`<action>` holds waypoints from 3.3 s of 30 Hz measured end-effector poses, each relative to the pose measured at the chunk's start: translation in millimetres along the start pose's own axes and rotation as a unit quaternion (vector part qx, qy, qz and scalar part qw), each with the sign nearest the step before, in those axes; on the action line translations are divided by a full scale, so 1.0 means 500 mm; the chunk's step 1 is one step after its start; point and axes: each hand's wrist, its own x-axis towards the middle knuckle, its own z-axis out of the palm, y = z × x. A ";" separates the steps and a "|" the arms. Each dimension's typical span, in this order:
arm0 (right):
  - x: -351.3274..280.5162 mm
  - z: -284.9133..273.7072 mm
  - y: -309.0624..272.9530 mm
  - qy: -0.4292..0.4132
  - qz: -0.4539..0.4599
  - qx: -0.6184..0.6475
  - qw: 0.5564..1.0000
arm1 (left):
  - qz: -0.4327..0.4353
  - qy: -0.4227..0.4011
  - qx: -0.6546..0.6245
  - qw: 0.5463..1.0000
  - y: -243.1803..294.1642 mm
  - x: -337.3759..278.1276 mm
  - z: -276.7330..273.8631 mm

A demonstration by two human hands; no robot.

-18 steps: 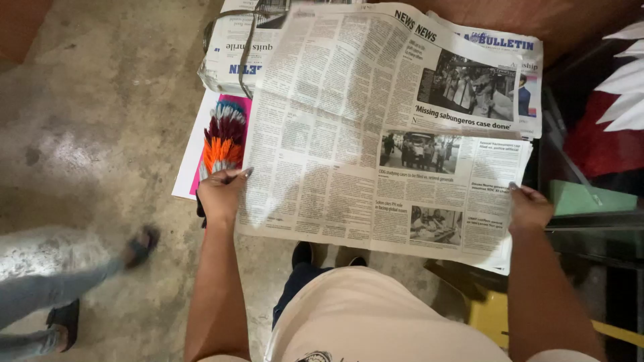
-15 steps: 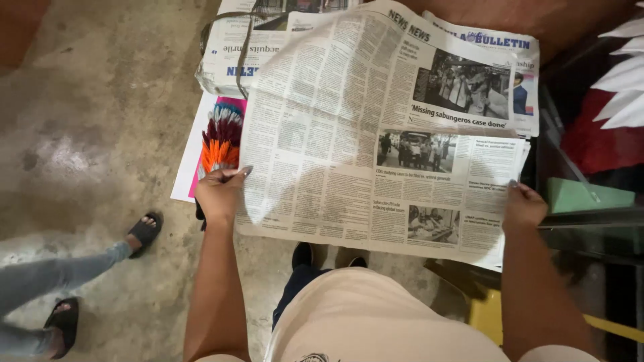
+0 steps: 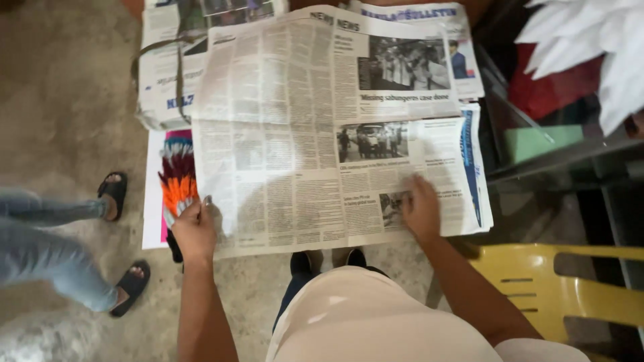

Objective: Dusting pages of newspapers using a feather duster.

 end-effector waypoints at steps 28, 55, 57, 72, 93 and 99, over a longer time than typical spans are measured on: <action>-0.121 0.072 -0.041 -0.111 0.016 -0.163 0.980 | 0.135 0.095 0.056 0.985 0.035 0.041 -0.001; -0.123 0.027 -0.297 -0.135 -0.185 0.232 0.945 | -0.148 0.123 0.112 0.975 -0.054 -0.159 -0.065; -0.121 0.021 -0.330 -0.182 -0.159 0.264 0.934 | -0.016 0.223 -0.097 0.970 0.072 -0.164 -0.075; -0.155 -0.045 -0.227 -0.053 0.125 0.298 0.945 | 0.152 0.081 -0.130 0.976 0.196 -0.032 0.083; -0.330 -0.158 -0.020 -0.009 0.282 -0.016 0.959 | -0.102 0.010 -0.134 0.986 0.031 -0.010 0.002; -0.333 -0.100 -0.146 -0.258 0.199 -0.028 0.945 | -0.096 0.017 -0.138 0.986 0.025 -0.014 -0.001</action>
